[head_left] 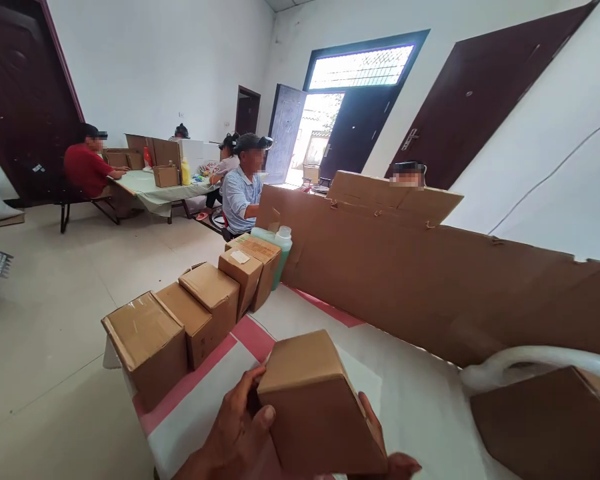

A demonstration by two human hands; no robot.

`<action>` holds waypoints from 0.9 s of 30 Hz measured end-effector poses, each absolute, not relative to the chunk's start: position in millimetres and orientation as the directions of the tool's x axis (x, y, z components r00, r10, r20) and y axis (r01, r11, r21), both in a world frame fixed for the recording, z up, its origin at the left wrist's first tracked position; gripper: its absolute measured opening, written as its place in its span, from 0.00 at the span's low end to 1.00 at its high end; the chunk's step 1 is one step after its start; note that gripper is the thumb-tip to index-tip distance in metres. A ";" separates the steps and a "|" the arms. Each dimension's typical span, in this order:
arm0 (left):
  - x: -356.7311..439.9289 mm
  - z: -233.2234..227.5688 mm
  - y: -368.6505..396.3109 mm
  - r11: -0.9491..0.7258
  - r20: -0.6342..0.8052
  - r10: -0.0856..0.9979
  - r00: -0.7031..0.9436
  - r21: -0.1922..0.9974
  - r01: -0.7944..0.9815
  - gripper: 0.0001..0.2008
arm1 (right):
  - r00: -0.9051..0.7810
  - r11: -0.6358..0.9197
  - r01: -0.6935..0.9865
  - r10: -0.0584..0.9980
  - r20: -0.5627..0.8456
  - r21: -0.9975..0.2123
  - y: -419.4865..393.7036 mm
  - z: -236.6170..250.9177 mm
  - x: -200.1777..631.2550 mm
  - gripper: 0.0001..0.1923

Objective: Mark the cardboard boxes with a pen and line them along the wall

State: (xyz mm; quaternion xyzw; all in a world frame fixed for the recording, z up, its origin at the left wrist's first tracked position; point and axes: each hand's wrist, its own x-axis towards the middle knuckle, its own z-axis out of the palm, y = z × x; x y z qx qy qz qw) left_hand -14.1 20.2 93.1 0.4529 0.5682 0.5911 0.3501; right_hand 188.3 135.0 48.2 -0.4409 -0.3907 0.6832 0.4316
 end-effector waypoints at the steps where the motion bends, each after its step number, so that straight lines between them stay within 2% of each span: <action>1: -16.5 97.0 23.0 -0.108 0.133 0.913 -0.385 0.990 0.086 0.28 | -0.249 -0.353 -0.275 0.925 -0.289 -0.894 142.2 51.3 176.9 0.57; 3: -23.2 101.9 26.2 -0.090 0.103 0.869 -0.483 0.995 0.049 0.28 | -0.292 -0.393 -0.258 0.903 -0.317 -0.883 158.2 59.3 153.5 0.55; 6: -35.4 100.3 29.9 -0.084 0.060 0.807 -0.587 0.996 -0.014 0.31 | -0.403 -0.426 -0.143 0.850 -0.340 -0.893 185.6 76.6 117.7 0.51; 10: -49.4 91.2 39.3 -0.013 0.010 0.735 -0.678 1.000 0.001 0.38 | -0.506 -0.426 -0.053 0.791 -0.344 -0.903 212.5 100.4 70.8 0.47; 14: -52.0 82.7 43.8 0.069 0.028 0.703 -0.711 0.992 0.108 0.42 | -0.496 -0.365 -0.050 0.817 -0.294 -0.930 212.1 100.9 39.6 0.40; 18: -38.9 69.7 35.5 0.137 0.034 0.696 -0.717 0.974 0.179 0.42 | -0.480 -0.382 -0.144 0.834 -0.274 -0.913 192.8 86.2 33.6 0.33; 21: -18.4 53.8 24.8 0.200 -0.024 0.720 -0.694 0.964 0.174 0.42 | -0.431 -0.352 -0.233 0.873 -0.228 -0.906 175.4 78.7 53.6 0.26; 23: -2.6 41.5 18.5 0.204 -0.055 0.756 -0.652 0.967 0.154 0.39 | -0.366 -0.282 -0.237 0.912 -0.184 -0.930 166.9 76.0 84.8 0.23; 25: 12.1 32.5 16.1 0.187 -0.077 0.821 -0.566 0.973 0.139 0.34 | -0.247 -0.154 -0.159 0.963 -0.111 -0.975 163.4 74.5 132.5 0.21; 27: 26.5 31.3 22.1 0.176 -0.093 0.902 -0.421 0.971 0.163 0.31 | -0.042 -0.039 -0.035 0.998 -0.038 -0.999 166.5 73.6 196.4 0.23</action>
